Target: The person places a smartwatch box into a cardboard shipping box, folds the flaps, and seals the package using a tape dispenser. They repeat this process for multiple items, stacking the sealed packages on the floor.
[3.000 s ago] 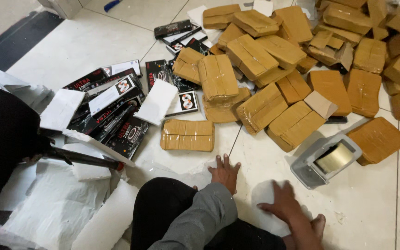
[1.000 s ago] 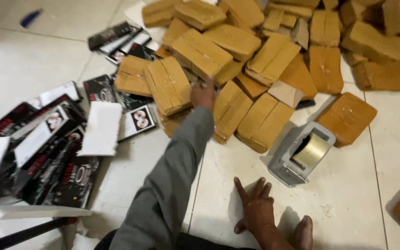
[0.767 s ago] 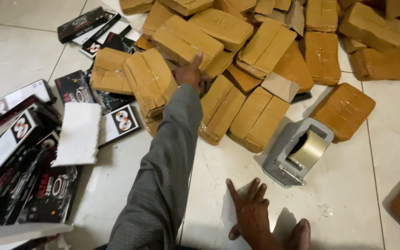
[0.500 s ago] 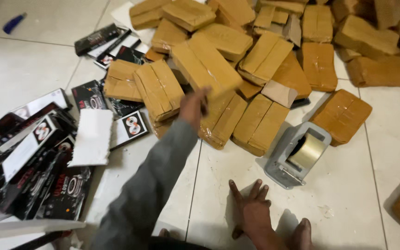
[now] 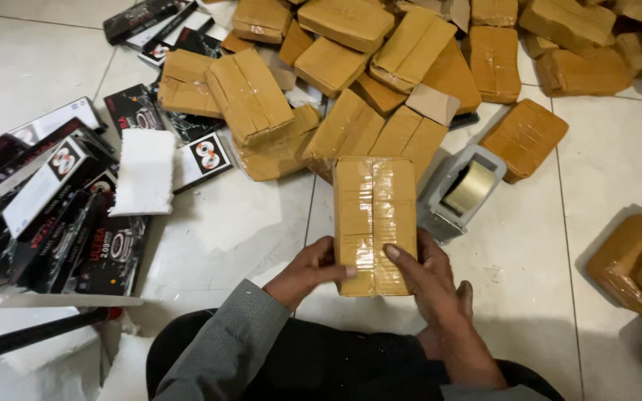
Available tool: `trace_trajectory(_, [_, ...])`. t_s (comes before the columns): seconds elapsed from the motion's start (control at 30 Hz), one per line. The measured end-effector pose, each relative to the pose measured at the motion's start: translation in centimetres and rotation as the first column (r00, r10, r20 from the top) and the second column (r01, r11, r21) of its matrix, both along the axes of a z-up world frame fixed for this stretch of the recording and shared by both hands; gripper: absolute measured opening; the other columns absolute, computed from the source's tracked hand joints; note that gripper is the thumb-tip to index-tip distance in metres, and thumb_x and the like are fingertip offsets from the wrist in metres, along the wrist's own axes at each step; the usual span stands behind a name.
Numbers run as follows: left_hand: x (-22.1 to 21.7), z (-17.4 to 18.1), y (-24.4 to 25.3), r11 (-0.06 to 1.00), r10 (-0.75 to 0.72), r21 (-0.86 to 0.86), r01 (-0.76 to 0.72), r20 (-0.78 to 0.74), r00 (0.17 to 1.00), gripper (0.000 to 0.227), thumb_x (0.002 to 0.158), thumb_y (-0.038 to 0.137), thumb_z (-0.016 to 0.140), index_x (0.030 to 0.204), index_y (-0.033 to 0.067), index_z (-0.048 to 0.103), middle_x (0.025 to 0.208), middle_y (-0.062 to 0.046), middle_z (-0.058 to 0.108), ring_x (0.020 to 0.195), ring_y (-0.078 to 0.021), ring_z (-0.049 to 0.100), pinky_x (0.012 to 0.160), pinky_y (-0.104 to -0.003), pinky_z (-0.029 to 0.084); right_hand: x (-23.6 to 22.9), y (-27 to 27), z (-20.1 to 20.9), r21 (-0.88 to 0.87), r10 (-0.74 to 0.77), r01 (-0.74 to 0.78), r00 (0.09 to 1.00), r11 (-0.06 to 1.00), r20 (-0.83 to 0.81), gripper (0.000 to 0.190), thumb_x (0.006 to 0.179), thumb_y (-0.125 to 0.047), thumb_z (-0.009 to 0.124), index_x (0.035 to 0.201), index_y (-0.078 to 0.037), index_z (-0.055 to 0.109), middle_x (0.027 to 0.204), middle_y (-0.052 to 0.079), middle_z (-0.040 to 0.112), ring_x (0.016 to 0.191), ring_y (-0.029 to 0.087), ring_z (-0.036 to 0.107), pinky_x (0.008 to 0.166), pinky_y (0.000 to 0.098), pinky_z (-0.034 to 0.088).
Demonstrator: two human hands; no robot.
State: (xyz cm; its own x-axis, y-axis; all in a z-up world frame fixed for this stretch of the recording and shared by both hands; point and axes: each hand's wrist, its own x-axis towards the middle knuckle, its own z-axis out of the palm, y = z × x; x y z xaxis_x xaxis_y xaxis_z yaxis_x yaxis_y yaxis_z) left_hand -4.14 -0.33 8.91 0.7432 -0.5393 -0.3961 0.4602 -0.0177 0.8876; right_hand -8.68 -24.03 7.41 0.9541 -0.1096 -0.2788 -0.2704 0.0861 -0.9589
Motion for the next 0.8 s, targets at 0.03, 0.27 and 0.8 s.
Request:
trace_trajectory(0.03, [0.0, -0.2, -0.2, 0.999, 0.018, -0.045, -0.021, -0.064, 0.998, 0.07, 0.079, 0.034, 0.078, 0.136, 0.0037, 0.05, 0.114, -0.01, 0.07, 0.105, -0.0201, 0.066, 0.092, -0.035, 0.052, 0.0, 0.7, 0.6, -0.016, 0.012, -0.012, 1.0, 1.0, 0.019, 0.077, 0.085, -0.027, 0.074, 0.148, 0.004, 0.045, 0.135, 0.021, 0.066, 0.12, 0.028, 0.067, 0.1, 0.0376, 0.053])
trace_trajectory(0.27, [3.0, -0.4, -1.1, 0.936, 0.343, -0.116, -0.332, 0.084, 0.936, 0.067, 0.077, 0.021, 0.082, 0.131, -0.0094, 0.055, 0.118, -0.022, 0.072, 0.108, -0.0272, 0.072, 0.099, -0.037, 0.055, 1.2, 4.6, 2.7, -0.546, 0.051, 0.055, 0.983, 0.836, 0.178, 0.094, 0.081, -0.027, 0.078, 0.158, -0.001, 0.031, 0.131, 0.021, 0.055, 0.114, 0.029, 0.065, 0.087, 0.0384, 0.059])
trace_trajectory(0.8, [1.8, 0.0, -1.7, 0.969, 0.233, 0.035, -0.244, 0.188, 0.954, 0.053, 0.088, 0.032, 0.076, 0.123, -0.0052, 0.063, 0.107, -0.016, 0.078, 0.096, -0.0198, 0.076, 0.084, -0.032, 0.061, 0.1, 4.6, 0.3, -0.81, 0.288, 0.017, 0.93, 0.586, 0.227, 0.101, 0.082, -0.022, 0.069, 0.157, 0.008, 0.009, 0.147, 0.041, 0.04, 0.122, 0.051, 0.056, 0.096, 0.0493, 0.053])
